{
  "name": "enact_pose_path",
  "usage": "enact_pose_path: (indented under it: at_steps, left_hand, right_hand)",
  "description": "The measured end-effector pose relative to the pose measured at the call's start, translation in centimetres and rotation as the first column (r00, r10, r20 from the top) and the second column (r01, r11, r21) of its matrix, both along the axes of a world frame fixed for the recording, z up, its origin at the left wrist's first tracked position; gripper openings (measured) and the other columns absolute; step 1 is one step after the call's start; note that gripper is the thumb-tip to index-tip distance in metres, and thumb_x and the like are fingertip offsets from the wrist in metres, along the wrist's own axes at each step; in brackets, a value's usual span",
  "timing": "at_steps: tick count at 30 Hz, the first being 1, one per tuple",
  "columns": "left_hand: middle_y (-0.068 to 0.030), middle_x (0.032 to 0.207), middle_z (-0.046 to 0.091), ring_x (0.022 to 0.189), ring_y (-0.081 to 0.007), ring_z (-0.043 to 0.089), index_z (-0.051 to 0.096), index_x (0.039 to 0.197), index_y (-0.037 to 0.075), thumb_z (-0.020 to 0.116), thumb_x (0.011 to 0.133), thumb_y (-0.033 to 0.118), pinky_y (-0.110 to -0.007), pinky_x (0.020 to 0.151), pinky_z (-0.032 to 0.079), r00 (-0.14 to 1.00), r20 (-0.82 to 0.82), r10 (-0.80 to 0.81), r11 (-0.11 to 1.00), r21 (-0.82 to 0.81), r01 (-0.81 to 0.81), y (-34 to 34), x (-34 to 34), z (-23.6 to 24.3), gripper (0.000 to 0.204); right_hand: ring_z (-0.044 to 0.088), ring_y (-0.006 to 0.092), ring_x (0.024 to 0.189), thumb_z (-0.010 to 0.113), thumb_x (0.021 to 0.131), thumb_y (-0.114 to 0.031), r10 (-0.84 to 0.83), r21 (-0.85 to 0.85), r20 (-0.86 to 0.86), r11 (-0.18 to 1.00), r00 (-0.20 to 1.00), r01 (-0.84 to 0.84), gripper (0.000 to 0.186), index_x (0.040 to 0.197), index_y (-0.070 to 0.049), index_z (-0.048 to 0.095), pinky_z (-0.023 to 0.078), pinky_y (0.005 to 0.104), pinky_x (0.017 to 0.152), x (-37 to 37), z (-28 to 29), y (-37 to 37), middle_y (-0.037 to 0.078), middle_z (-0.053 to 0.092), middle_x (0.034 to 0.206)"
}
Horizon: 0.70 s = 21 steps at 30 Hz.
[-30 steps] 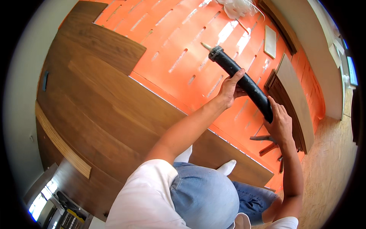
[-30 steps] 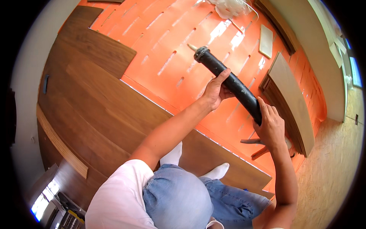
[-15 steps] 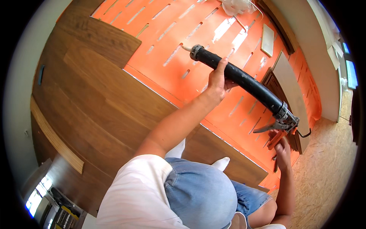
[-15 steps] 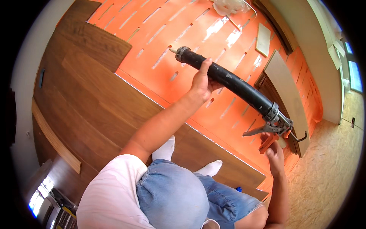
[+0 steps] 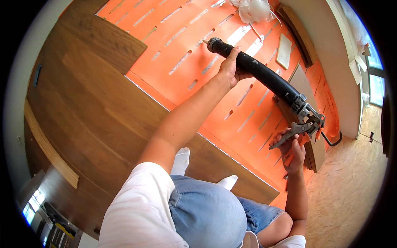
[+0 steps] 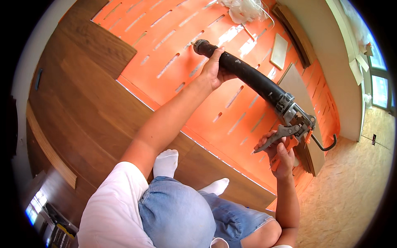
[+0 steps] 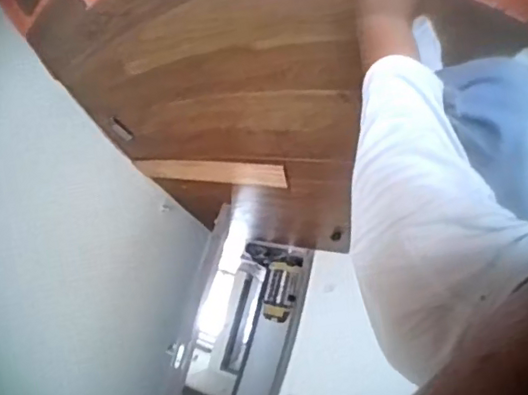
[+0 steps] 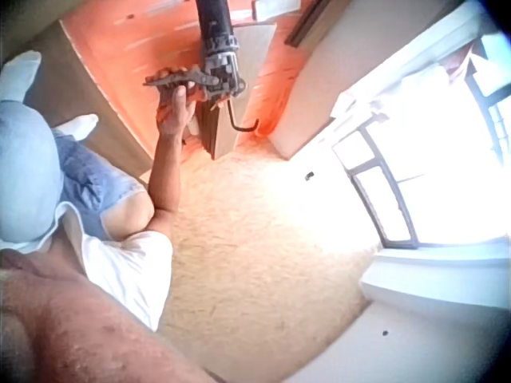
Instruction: The person applies adhesive to a floor using a caulk gun, positions wood planks by hand, and taps them into place with a hammer before cleaning the surface with a cloth and applying glue from a bottle.
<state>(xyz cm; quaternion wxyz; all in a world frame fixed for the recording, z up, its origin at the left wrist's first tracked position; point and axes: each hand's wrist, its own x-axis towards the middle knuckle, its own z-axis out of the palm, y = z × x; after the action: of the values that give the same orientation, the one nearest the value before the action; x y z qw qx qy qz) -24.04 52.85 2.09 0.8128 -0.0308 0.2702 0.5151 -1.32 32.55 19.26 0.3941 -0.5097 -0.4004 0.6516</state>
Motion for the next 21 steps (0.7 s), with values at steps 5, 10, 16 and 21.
enact_pose_path:
  at_steps: [5,10,16,21]
  left_hand:
    - [-0.0175,0.107,0.068,0.099,-0.0322,0.073,0.053,0.117,0.001,0.062,0.097,0.054,-0.054,0.092,0.063,1.0,-0.023,0.004,1.0,0.019,-0.004,2.6,0.2,-0.1,0.057]
    - [-0.0173,0.108,0.069,0.097,-0.0312,0.074,0.053,0.118,0.001,0.064,0.096,0.055,-0.052,0.09,0.064,1.0,-0.021,-0.019,1.0,0.021,0.019,5.2,0.9,-0.5,0.059]
    - [-0.0144,0.105,0.069,0.09,-0.0291,0.075,0.053,0.12,0.003,0.061,0.097,0.057,-0.05,0.08,0.067,1.0,-0.018,-0.022,1.0,0.013,0.022,5.8,1.2,-1.8,0.059]
    - [-0.0178,0.108,0.068,0.1,-0.0317,0.072,0.052,0.119,0.0,0.06,0.097,0.055,-0.051,0.094,0.062,0.999,-0.027,-0.021,0.999,0.04,0.022,4.7,0.8,-1.9,0.059]
  right_hand:
    - [0.069,0.0309,0.098,0.061,0.101,-0.032,-0.028,0.051,0.099,0.998,0.995,0.023,0.043,0.125,0.002,0.053,0.058,0.0484,0.09,-1.2,-0.6,1.3,0.018,0.063,0.108]
    - [0.069,0.0291,0.094,0.056,0.104,-0.024,-0.098,0.048,0.124,0.995,0.987,0.093,0.031,0.121,0.002,0.053,0.058,0.0461,0.085,-1.9,-1.1,2.4,0.017,0.064,0.104]
    - [0.067,0.0264,0.084,0.055,0.105,-0.023,-0.039,0.102,0.184,0.995,0.982,0.02,0.027,0.118,0.001,0.054,0.058,0.0435,0.078,-1.1,-2.6,3.0,0.015,0.064,0.095]
    - [0.067,0.0267,0.08,0.056,0.105,-0.023,-0.055,0.11,0.155,0.993,0.986,0.038,0.027,0.119,0.0,0.054,0.058,0.0427,0.073,-0.6,-3.7,2.0,0.015,0.064,0.092]
